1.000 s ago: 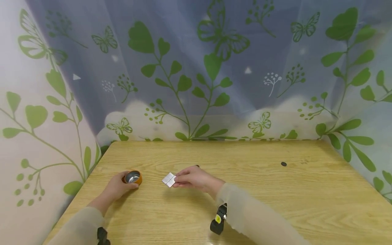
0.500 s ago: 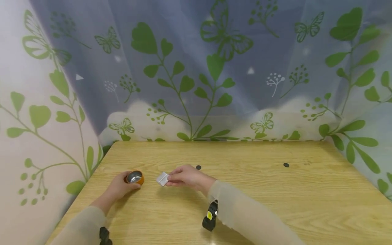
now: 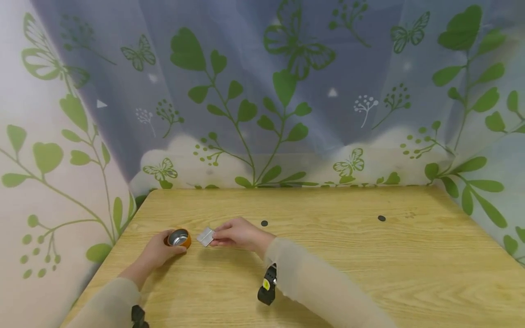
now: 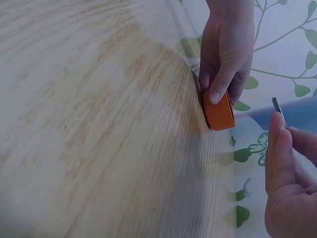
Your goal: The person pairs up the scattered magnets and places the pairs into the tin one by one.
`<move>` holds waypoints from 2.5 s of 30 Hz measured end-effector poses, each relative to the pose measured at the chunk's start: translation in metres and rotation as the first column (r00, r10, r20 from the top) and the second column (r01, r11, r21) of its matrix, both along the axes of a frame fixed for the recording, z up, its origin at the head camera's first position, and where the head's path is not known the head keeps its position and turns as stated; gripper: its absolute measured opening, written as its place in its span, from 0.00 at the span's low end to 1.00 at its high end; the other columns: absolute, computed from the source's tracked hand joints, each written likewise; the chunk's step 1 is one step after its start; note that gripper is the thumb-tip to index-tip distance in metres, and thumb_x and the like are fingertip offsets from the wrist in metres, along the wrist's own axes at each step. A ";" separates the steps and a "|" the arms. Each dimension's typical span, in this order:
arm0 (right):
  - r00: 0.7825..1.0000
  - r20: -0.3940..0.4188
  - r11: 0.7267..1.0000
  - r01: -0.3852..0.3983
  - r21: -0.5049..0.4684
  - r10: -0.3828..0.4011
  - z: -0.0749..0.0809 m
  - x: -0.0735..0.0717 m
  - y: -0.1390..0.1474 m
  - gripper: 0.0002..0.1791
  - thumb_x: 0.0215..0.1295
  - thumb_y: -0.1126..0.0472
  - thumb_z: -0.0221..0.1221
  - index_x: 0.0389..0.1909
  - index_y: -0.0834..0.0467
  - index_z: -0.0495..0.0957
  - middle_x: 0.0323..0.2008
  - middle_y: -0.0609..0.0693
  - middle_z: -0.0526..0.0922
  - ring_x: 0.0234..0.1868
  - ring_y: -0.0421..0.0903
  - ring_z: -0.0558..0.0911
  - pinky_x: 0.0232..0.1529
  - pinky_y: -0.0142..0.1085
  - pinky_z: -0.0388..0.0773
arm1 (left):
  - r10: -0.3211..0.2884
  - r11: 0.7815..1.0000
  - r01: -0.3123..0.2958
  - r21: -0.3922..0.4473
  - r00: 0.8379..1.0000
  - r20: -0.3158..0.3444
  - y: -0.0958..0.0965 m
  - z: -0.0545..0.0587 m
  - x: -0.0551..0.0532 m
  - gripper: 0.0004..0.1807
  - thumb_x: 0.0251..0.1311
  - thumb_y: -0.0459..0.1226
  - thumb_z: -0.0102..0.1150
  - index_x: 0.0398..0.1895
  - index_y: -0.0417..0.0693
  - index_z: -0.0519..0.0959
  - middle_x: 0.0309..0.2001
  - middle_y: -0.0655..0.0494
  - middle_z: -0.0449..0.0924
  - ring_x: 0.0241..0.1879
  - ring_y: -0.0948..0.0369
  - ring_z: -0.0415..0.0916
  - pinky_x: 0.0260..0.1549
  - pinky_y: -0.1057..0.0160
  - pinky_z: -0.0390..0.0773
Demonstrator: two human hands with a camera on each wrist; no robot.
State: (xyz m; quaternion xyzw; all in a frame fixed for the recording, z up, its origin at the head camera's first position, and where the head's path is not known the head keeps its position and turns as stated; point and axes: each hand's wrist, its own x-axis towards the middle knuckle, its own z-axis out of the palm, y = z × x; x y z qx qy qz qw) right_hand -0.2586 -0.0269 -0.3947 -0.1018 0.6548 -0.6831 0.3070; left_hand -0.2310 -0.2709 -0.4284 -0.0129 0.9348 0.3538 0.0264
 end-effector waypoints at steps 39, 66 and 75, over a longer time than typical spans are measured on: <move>0.987 -0.064 0.989 0.146 0.002 -0.145 -0.020 -0.004 -0.067 0.08 0.61 0.73 0.56 0.40 0.72 0.79 0.30 0.61 0.84 0.27 0.41 0.83 0.33 0.29 0.79 | 0.010 1.000 -0.010 0.013 1.000 -0.023 0.001 0.003 0.004 0.37 0.50 0.38 0.69 0.58 0.24 0.65 0.53 0.27 0.69 0.50 0.41 0.69 0.50 0.46 0.68; 0.959 -0.187 0.964 0.239 0.119 -0.215 -0.030 -0.017 -0.075 0.05 0.56 0.73 0.62 0.34 0.70 0.80 0.22 0.55 0.81 0.19 0.38 0.80 0.25 0.26 0.77 | 0.003 1.000 -0.003 0.017 1.000 -0.022 0.012 0.001 -0.007 0.35 0.47 0.37 0.71 0.57 0.29 0.68 0.51 0.32 0.73 0.48 0.45 0.71 0.48 0.48 0.69; 0.820 -0.569 0.871 0.234 0.431 0.061 -0.021 -0.019 -0.077 0.05 0.58 0.65 0.63 0.26 0.61 0.79 0.22 0.46 0.78 0.20 0.37 0.77 0.21 0.25 0.74 | -0.029 0.999 0.030 0.029 0.999 -0.032 0.012 0.002 -0.008 0.33 0.49 0.36 0.70 0.57 0.29 0.69 0.52 0.32 0.73 0.50 0.43 0.71 0.49 0.47 0.70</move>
